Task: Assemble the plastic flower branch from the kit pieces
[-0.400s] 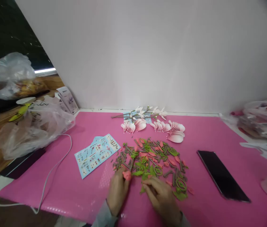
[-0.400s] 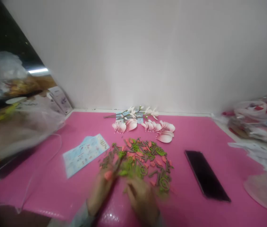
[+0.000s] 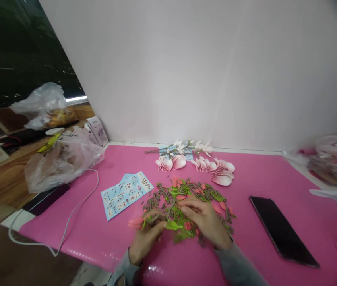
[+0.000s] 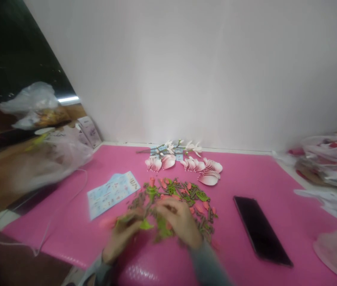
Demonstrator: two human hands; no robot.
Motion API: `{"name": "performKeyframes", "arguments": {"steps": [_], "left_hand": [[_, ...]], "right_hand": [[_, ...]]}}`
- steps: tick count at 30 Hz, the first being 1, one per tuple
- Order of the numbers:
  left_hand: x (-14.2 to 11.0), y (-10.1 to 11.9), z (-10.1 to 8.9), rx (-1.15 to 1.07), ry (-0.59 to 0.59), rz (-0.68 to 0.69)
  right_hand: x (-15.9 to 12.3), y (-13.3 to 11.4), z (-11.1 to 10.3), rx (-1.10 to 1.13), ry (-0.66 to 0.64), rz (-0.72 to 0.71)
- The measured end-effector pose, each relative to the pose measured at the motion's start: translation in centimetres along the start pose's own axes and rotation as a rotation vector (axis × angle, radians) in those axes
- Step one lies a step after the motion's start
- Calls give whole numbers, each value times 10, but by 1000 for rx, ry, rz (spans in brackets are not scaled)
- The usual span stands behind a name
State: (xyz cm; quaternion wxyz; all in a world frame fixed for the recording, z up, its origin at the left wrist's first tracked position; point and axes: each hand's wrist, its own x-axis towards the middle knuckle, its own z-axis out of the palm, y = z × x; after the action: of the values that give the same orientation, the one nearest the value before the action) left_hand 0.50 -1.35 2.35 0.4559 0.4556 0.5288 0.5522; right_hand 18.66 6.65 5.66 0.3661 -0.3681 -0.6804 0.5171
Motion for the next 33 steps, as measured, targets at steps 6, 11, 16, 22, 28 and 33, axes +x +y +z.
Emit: {"name": "performKeyframes", "arguments": {"steps": [6, 11, 16, 22, 28, 33], "left_hand": [[7, 9, 21, -17, -150, 18], [16, 14, 23, -42, -283, 14], [26, 8, 28, -138, -290, -75], [32, -3, 45, -384, -269, -118], [39, -17, 60, -602, -257, -148], [44, -15, 67, -683, -302, -191]], "right_hand": [[8, 3, 0, 320, 43, 64], [6, 22, -9, 489, 140, 74], [5, 31, -18, 576, 218, 88], [3, 31, -17, 673, 219, 145], [4, 24, -15, 766, 239, 207], [9, 19, -16, 799, 272, 233]]}}
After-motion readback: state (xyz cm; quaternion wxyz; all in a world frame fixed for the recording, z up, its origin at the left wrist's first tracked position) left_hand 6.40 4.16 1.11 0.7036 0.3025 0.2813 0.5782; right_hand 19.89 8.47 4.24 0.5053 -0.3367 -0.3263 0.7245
